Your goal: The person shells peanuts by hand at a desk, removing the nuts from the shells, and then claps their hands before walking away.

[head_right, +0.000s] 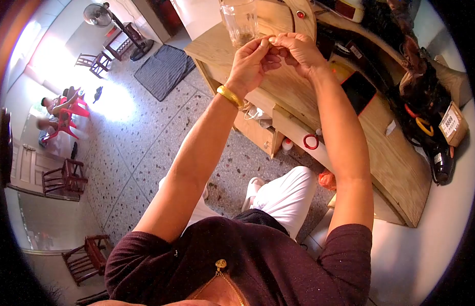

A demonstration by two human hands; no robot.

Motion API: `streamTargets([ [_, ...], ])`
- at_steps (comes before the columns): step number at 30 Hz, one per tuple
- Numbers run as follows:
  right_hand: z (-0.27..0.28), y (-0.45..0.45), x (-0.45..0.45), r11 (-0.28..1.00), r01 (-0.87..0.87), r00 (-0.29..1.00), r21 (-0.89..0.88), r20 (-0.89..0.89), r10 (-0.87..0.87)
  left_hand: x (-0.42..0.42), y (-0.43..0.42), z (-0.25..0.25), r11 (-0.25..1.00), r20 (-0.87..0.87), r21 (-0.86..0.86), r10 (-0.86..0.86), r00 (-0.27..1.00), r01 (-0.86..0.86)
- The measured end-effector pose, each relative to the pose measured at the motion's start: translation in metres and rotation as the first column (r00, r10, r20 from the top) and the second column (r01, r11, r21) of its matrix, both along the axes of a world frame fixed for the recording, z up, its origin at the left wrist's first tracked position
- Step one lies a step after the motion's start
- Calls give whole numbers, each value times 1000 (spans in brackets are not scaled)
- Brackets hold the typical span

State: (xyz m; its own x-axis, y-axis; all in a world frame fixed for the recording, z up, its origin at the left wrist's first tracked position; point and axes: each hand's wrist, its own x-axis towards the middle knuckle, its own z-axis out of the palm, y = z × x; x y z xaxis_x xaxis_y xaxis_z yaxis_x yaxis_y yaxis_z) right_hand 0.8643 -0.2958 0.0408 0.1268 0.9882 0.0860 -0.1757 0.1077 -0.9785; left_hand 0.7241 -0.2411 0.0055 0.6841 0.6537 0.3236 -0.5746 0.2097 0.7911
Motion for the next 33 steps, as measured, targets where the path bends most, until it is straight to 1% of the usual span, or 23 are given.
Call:
streamTargets([
  [2, 0, 0, 5, 999, -37, 999, 7, 14, 37, 1, -1, 0, 1000, 3, 18, 26, 1000, -26],
  [8, 4, -5, -2, 999, 35, 999, 15, 29, -35, 2, -5, 2, 995, 23, -33, 96, 995, -96],
  [11, 0, -2, 4, 999, 12, 999, 33, 42, -13, 2, -6, 2, 994, -9, -20, 105, 994, -105],
  [14, -1, -2, 5, 999, 8, 999, 33, 50, -9, 6, -4, -1, 994, 2, -33, 103, 995, -103],
  [20, -6, 0, 4, 997, 63, 997, 50, 48, -65, 5, -6, 1, 996, -58, 48, 72, 996, -69],
  [23, -5, -1, 3, 996, 79, 991, 31, 101, -82, 4, -7, 1, 997, -83, 49, 68, 994, -64],
  [26, -16, 6, 7, 987, 136, 969, 79, 195, -150, 4, -5, 1, 997, -76, 62, 42, 996, -38],
  [29, -16, 6, -2, 974, 207, 956, 95, 190, -222, 2, -2, 1, 998, -101, 60, 17, 995, -11],
  [33, -4, 0, -10, 986, 152, 988, 63, -5, -152, -3, 2, 3, 996, 10, -54, -65, 998, 66],
])
